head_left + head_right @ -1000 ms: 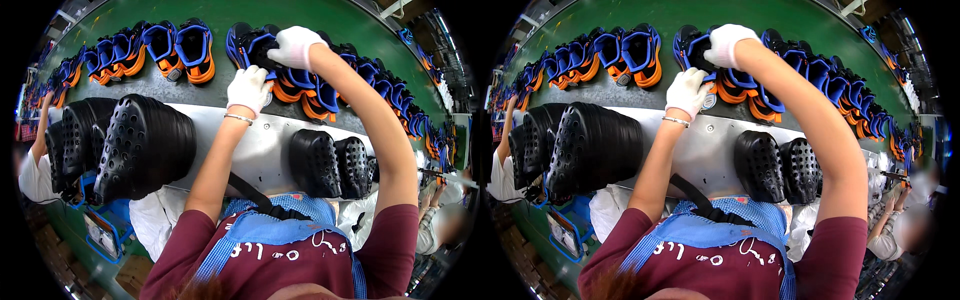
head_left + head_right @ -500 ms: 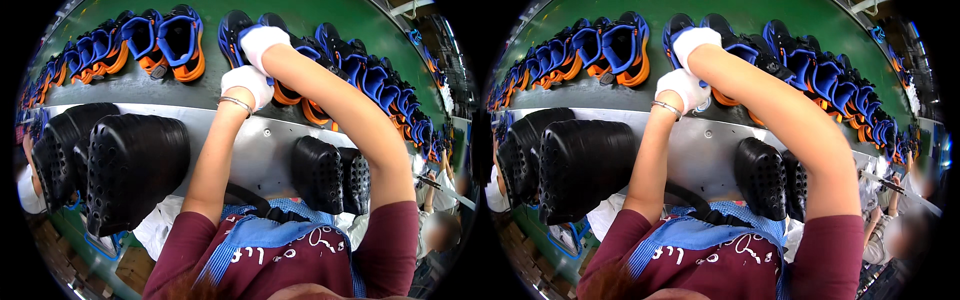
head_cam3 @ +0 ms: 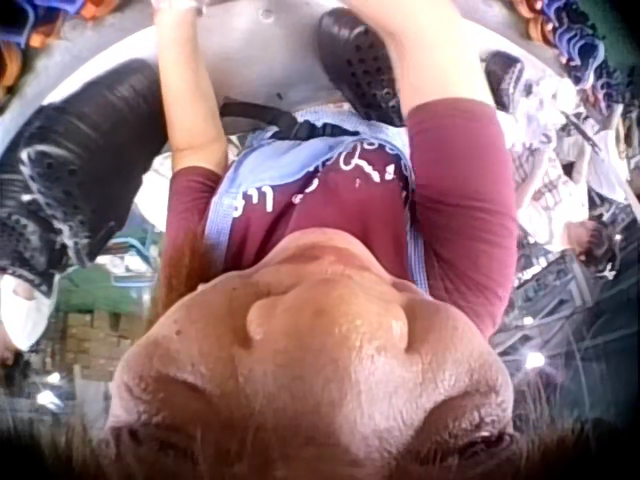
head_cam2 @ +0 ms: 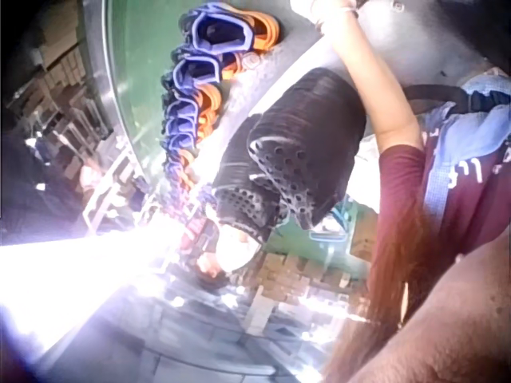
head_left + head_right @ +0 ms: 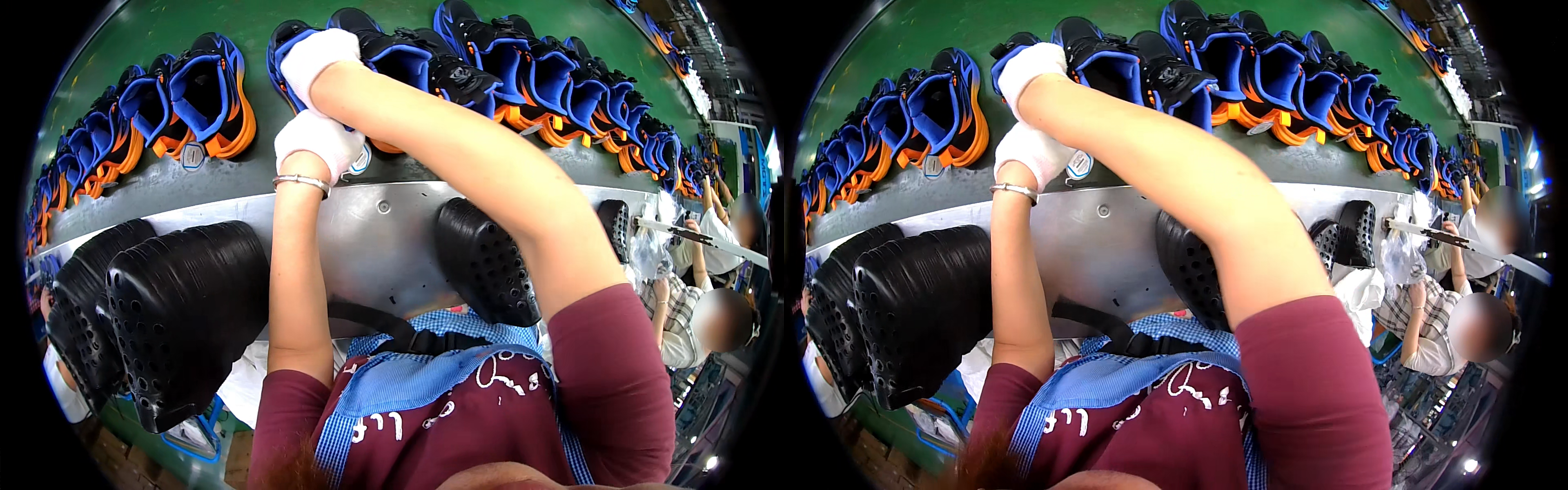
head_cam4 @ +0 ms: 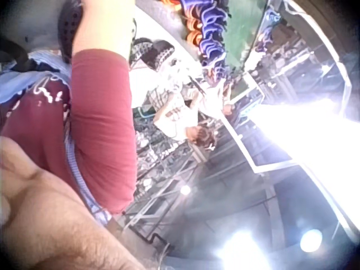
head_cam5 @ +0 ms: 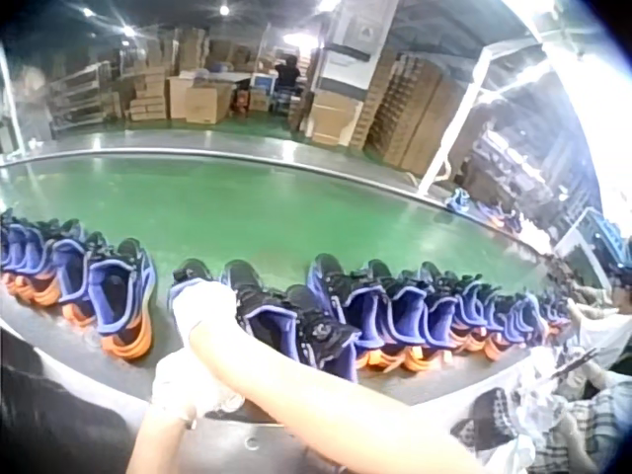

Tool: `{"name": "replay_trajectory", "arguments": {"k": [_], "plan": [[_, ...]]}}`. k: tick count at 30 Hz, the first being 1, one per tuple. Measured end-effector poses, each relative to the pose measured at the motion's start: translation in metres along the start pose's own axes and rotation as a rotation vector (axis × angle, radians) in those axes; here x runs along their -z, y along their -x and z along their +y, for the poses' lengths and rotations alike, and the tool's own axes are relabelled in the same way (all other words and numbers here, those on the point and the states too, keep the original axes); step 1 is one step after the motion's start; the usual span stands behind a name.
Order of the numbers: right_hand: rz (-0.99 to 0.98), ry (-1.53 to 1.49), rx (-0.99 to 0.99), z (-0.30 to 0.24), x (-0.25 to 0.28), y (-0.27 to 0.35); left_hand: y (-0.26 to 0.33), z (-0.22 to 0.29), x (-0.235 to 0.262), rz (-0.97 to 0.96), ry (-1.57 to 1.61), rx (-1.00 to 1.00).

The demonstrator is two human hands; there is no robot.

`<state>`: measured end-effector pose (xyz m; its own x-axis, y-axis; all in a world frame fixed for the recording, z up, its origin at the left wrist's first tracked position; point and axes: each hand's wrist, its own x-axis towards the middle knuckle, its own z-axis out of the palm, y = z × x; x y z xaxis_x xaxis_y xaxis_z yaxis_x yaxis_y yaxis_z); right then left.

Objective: The person inserts black plastic insoles into blue and orange sneakers on a factory assembly line. The person picks up an insole from a stack, places it into a shoe, and then moves the shoe down the line. This process is repeated continuously for multiple pairs of shoes.

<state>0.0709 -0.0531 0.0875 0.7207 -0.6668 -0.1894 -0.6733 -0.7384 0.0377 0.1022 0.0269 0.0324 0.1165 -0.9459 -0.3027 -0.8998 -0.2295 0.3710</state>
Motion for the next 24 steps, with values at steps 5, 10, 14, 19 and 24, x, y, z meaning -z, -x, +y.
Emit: {"name": "replay_trajectory", "arguments": {"k": [5,10,14,19,24], "plan": [[-0.005,-0.027,-0.008,0.003,0.0,0.001,-0.001,0.004,0.003,0.036,-0.037,0.02],[0.058,-0.276,0.13,0.037,0.042,0.062,0.024,0.011,0.017,0.097,0.007,0.112],[0.283,-0.134,0.046,0.101,0.055,0.13,0.064,0.043,0.015,0.67,-0.131,0.027],[0.027,-0.03,-0.159,0.185,0.023,0.192,0.081,0.119,-0.014,0.762,-0.13,-0.44],[-0.109,-0.102,-0.204,0.195,-0.02,0.191,0.061,0.133,-0.018,0.602,-0.212,-0.368]]}}
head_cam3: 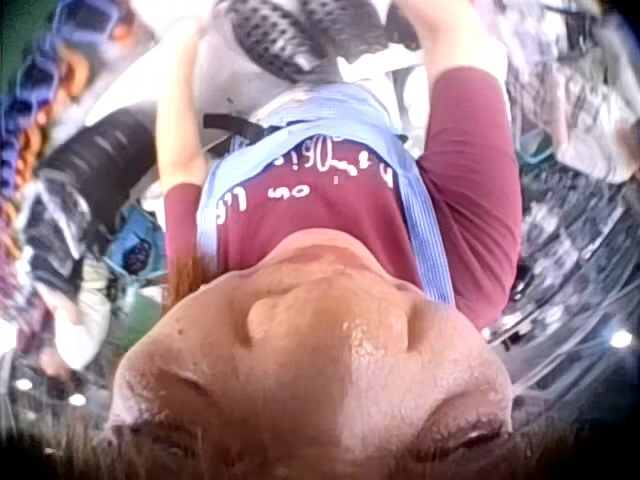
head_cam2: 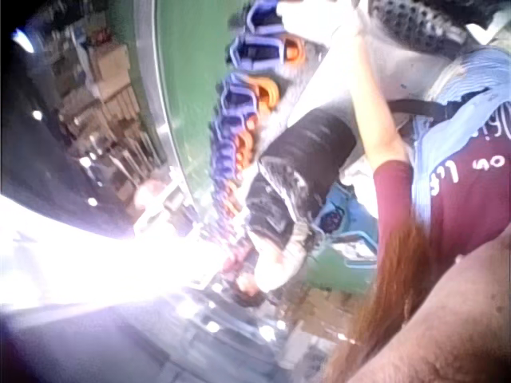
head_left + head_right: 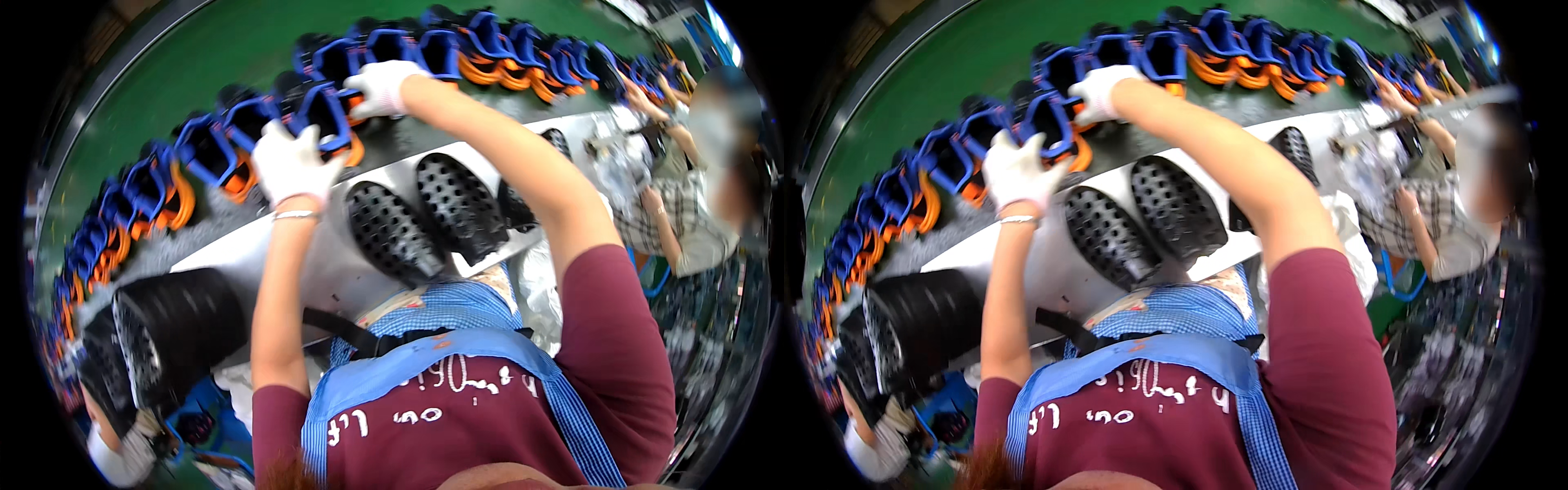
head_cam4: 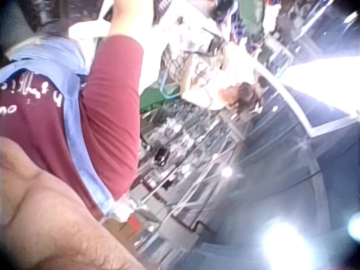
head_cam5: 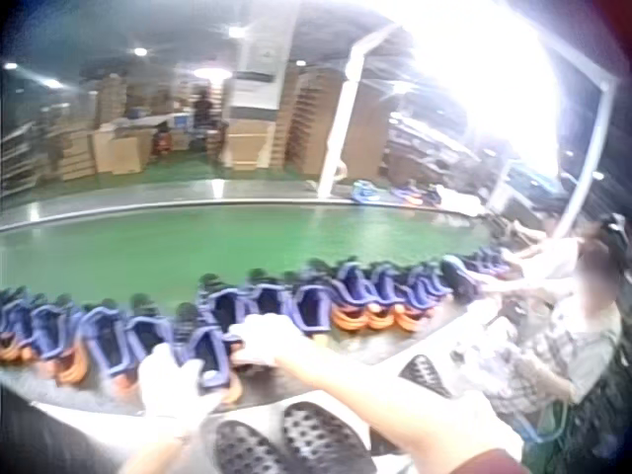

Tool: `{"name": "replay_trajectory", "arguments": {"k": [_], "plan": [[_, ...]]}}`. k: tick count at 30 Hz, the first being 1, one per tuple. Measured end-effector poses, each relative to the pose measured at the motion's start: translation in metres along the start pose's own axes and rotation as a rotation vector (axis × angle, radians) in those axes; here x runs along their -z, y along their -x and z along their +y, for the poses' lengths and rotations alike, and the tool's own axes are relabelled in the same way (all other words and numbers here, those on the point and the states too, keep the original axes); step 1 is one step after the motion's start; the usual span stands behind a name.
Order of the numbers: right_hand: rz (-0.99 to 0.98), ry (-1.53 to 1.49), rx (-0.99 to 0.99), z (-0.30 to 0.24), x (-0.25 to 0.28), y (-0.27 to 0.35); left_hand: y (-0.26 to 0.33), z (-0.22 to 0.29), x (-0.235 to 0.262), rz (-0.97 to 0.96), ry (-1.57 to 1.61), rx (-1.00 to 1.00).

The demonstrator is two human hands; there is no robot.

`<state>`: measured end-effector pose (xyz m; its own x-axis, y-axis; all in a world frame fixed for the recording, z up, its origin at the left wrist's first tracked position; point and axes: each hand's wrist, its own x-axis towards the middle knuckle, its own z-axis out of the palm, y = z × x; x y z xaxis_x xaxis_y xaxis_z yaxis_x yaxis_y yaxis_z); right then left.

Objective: The person inserts black plastic insoles into blue and orange sneakers on a factory assembly line. The person picks up an insole from a stack, places it into a shoe, and then moves the shoe down the line. This process is repeated continuously for multiple pairs of shoes.

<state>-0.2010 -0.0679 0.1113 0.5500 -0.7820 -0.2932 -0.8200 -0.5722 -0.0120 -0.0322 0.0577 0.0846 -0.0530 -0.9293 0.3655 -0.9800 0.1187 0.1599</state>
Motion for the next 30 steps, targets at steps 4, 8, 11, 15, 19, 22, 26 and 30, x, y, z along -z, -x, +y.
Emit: {"name": "replay_trajectory", "arguments": {"k": [4,8,11,15,19,22,26,30], "plan": [[-0.096,-0.137,-0.053,0.006,0.002,-0.007,-0.024,-0.003,0.008,-0.255,-0.009,0.111],[-0.057,-0.119,-0.04,0.018,-0.001,-0.008,-0.044,-0.038,-0.016,-0.463,0.232,0.084],[-0.168,-0.146,-0.07,0.037,0.01,0.013,-0.043,-0.028,-0.032,-0.34,0.094,-0.011],[-0.094,-0.055,-0.074,0.077,0.005,0.033,-0.06,0.005,-0.052,-0.325,0.222,-0.084],[0.118,0.014,-0.129,0.135,-0.017,0.06,-0.078,0.055,-0.057,-0.441,0.093,-0.145],[0.488,-0.116,0.054,0.162,-0.004,0.117,-0.097,0.053,-0.056,-0.591,0.106,-0.24],[0.412,-0.168,-0.334,0.198,-0.017,0.223,-0.097,0.05,-0.054,-0.61,0.173,-0.244],[0.354,-0.268,-0.684,0.172,-0.055,0.301,-0.071,0.038,-0.057,-0.545,0.158,-0.185]]}}
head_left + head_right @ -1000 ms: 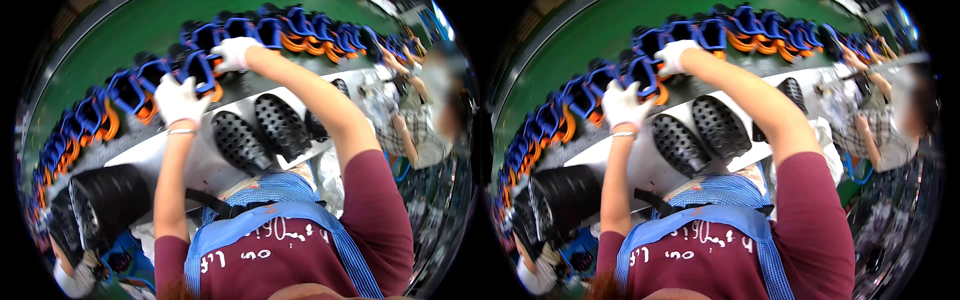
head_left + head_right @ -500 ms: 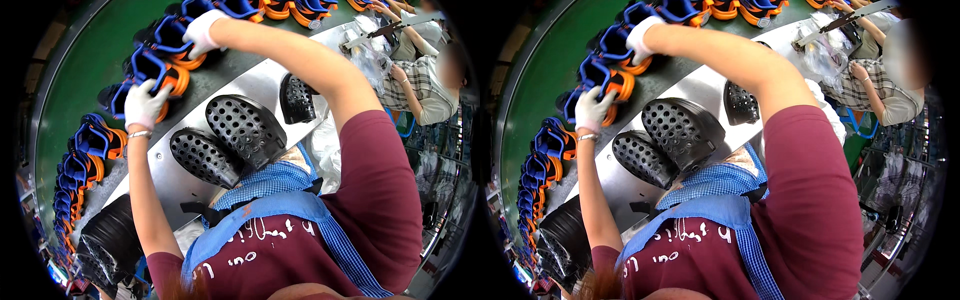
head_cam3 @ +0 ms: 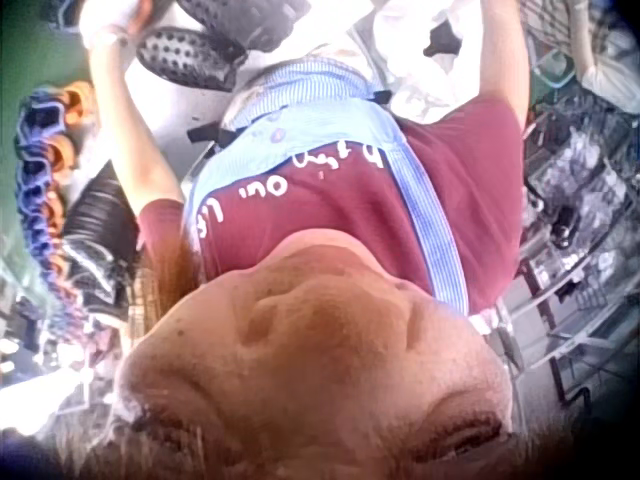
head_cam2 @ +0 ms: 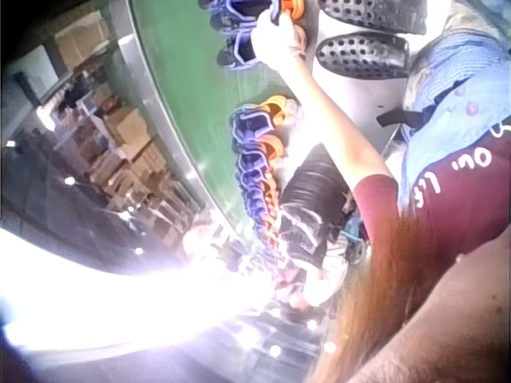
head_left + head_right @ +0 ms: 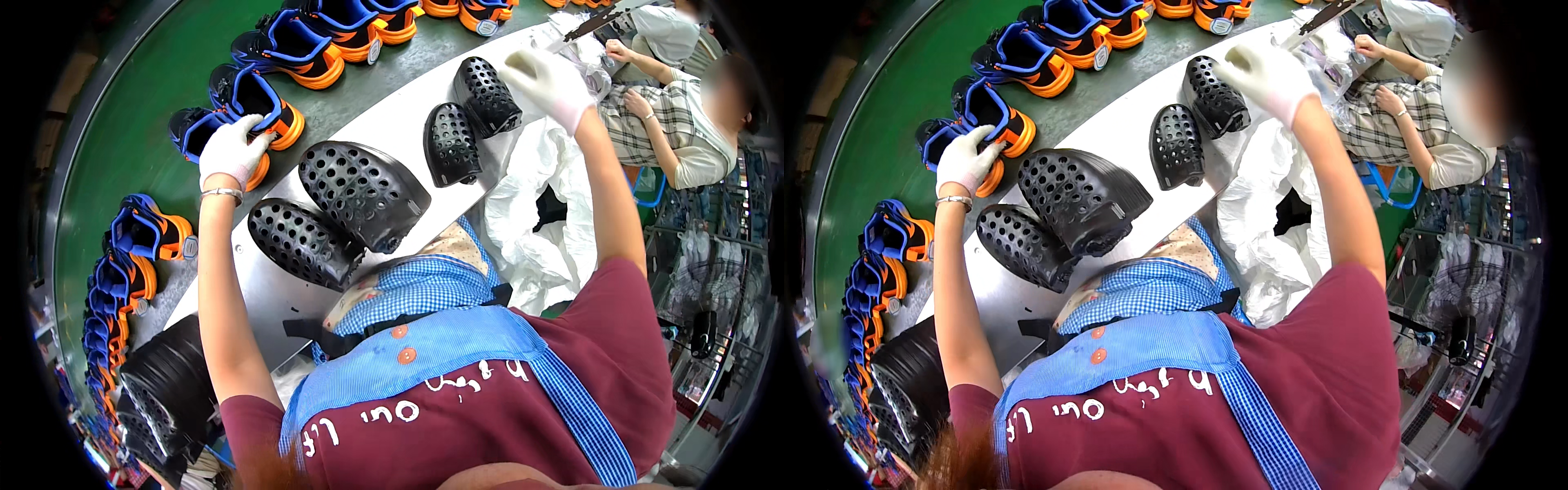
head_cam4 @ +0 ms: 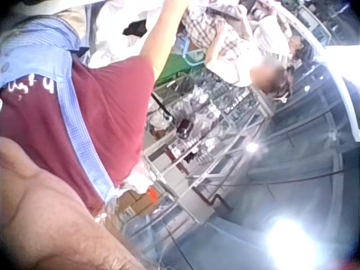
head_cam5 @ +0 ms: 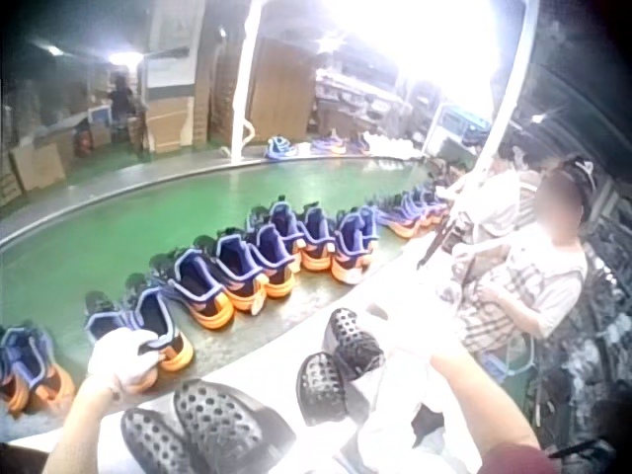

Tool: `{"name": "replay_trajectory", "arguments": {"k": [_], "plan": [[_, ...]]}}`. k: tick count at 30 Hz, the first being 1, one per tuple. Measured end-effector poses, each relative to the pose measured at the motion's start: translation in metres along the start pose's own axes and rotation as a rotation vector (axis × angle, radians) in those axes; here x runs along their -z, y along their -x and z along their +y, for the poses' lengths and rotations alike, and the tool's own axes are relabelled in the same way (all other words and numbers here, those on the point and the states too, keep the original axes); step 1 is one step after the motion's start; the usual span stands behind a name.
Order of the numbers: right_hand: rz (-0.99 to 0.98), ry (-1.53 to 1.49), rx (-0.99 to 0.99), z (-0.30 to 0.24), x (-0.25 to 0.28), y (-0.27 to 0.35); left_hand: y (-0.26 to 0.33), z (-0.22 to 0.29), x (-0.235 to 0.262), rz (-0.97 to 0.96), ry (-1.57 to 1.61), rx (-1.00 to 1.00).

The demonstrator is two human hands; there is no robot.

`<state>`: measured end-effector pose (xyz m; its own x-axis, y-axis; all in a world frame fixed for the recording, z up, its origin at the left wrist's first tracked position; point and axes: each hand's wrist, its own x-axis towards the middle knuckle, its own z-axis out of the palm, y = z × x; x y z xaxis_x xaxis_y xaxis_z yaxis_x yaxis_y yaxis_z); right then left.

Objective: The person inserts black plastic insoles into blue and orange sneakers on a factory assembly line. The person picks up an insole from a stack, places it into a shoe, and then moves the shoe down the line. This process is repeated continuously for multiple pairs of shoes.

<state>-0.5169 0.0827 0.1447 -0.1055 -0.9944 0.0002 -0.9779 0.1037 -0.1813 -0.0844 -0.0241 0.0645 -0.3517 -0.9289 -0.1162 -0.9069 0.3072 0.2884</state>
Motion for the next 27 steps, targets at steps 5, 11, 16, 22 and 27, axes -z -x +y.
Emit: {"name": "replay_trajectory", "arguments": {"k": [5,11,16,22,27], "plan": [[0.116,-0.103,-0.075,0.015,-0.054,0.049,0.028,-0.013,-0.002,0.143,0.088,-0.002],[0.216,-0.058,-0.007,0.013,-0.066,0.053,0.072,-0.016,0.013,0.38,0.132,-0.125],[0.182,-0.121,-0.005,0.019,-0.062,0.057,0.095,-0.025,0.0,0.494,0.23,-0.132],[0.359,-0.359,0.11,-0.033,-0.004,0.078,0.114,-0.004,0.019,0.444,0.481,0.093],[0.205,-0.536,0.541,-0.167,0.025,0.078,0.116,0.04,0.045,0.157,1.152,-0.132]]}}
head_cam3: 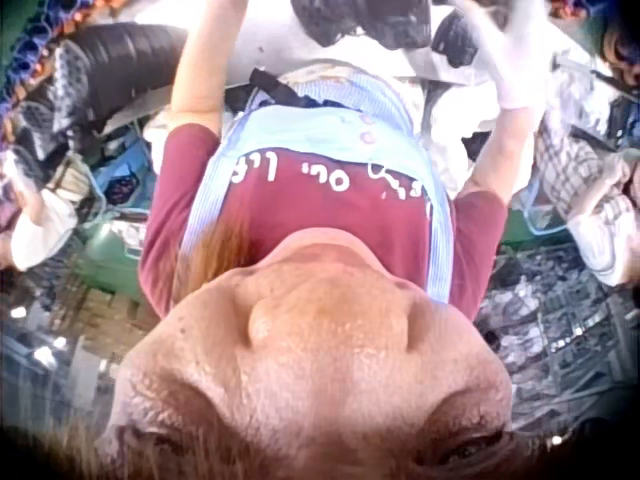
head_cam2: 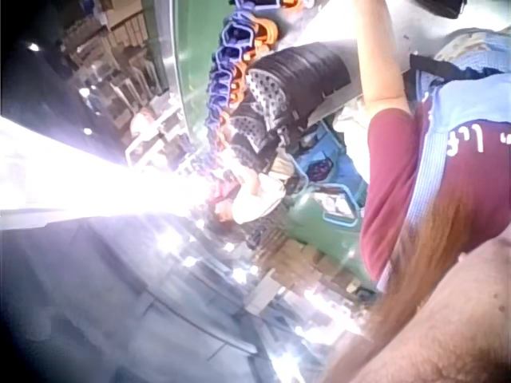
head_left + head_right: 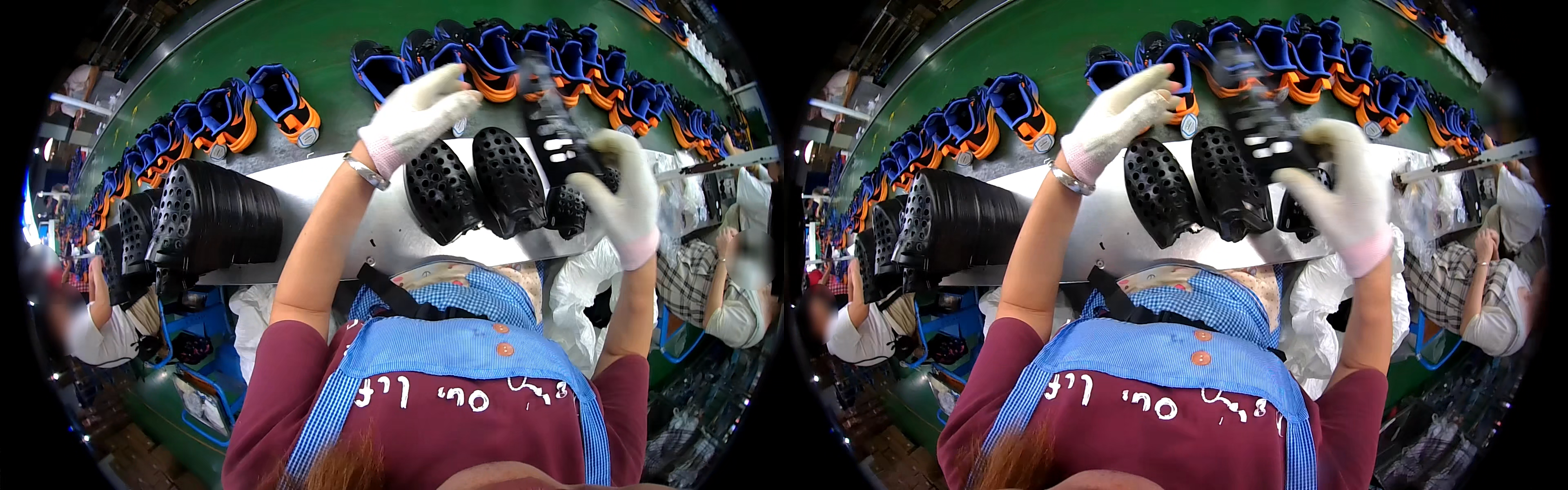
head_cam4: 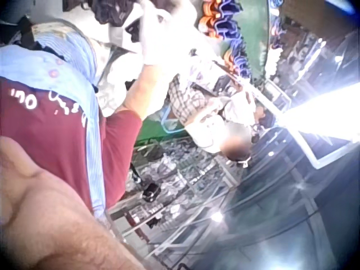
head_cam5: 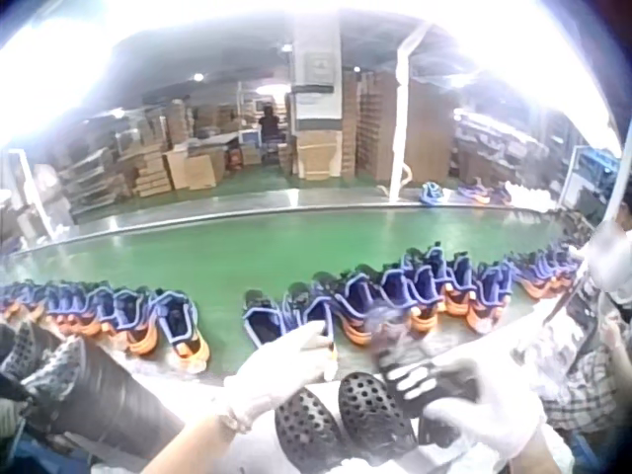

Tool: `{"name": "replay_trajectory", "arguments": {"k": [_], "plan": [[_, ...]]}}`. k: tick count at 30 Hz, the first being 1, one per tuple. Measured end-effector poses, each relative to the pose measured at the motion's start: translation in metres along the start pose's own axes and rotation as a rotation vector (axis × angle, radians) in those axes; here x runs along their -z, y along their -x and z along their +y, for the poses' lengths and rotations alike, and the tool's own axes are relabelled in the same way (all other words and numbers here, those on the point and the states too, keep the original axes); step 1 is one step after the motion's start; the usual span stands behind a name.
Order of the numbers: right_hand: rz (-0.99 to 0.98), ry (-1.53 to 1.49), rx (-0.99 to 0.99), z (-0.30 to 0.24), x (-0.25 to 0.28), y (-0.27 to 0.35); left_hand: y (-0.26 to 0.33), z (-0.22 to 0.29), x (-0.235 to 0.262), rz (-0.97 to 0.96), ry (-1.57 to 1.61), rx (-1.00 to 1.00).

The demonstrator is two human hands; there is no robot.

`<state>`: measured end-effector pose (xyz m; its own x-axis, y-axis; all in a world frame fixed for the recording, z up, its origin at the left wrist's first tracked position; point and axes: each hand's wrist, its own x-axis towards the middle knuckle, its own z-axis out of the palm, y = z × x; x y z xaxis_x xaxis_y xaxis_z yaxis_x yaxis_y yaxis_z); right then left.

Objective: The person inserts black plastic insoles into blue and orange sneakers on a factory assembly line. The person picks up an insole from a stack, places it into a shoe, and then moves the shoe down the line. This process is repeated continuously for multiple pairs of shoes.

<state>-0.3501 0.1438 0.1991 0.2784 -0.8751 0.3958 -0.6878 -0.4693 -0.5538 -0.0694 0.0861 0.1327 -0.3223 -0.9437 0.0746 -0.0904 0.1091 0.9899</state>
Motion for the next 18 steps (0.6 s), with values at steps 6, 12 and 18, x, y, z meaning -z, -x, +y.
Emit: {"name": "replay_trajectory", "arguments": {"k": [6,12,18], "plan": [[-0.247,-0.037,0.241,-0.04,-0.053,-0.052,0.014,-0.022,0.007,-0.177,0.797,0.049],[-0.479,0.073,0.053,-0.058,-0.096,-0.08,0.028,-0.046,0.029,0.175,0.856,-0.003],[-0.478,0.132,0.044,-0.061,-0.123,-0.102,0.019,-0.057,0.042,0.207,0.939,0.141]]}}
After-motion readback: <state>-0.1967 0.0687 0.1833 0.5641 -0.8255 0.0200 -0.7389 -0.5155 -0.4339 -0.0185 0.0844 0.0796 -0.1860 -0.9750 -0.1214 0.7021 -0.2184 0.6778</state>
